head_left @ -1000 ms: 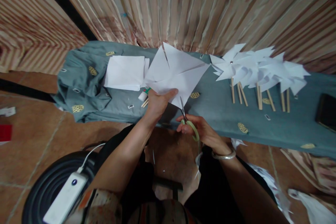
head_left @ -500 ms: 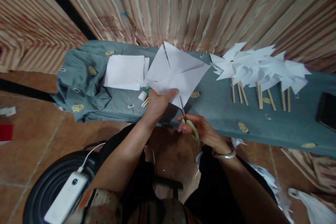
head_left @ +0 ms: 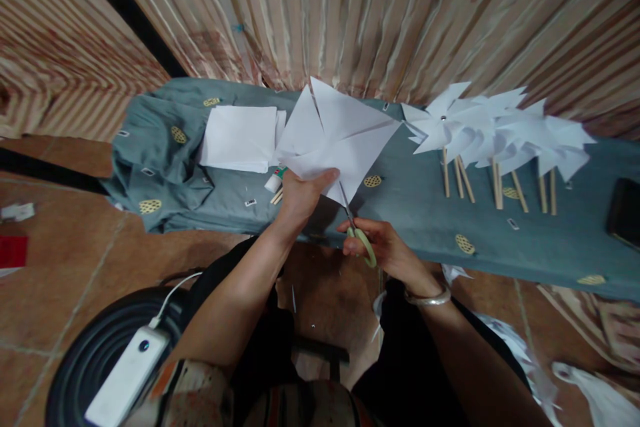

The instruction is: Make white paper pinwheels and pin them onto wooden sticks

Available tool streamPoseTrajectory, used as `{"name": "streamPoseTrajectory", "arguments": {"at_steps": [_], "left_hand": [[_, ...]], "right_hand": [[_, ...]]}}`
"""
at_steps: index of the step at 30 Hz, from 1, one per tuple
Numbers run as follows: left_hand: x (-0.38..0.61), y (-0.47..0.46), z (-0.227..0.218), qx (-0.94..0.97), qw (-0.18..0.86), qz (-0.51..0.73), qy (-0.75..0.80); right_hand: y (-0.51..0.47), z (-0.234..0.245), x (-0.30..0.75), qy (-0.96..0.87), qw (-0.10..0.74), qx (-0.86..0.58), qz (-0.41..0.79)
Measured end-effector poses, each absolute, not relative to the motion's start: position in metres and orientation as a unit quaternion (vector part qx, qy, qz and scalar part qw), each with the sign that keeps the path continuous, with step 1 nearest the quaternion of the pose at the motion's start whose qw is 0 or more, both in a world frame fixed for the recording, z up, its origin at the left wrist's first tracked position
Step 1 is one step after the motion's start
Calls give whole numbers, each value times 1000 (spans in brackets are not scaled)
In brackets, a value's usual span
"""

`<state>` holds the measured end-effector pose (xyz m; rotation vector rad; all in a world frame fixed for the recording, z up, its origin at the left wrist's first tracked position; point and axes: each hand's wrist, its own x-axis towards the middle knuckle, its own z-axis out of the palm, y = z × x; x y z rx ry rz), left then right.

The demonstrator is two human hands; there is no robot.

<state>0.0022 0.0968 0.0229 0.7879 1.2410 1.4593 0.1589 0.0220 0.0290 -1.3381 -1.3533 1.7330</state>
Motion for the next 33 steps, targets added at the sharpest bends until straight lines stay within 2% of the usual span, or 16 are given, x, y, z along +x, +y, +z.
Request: {"name": "streamPoseTrajectory", "arguments": {"at_steps": [21,33], "left_hand": [[0,99,23,326,520,618,491],[0,98,23,324,533,617,479]], "right_hand": [[24,27,154,-426,285,-507,693],[25,22,153,-417,304,-518,682]]}}
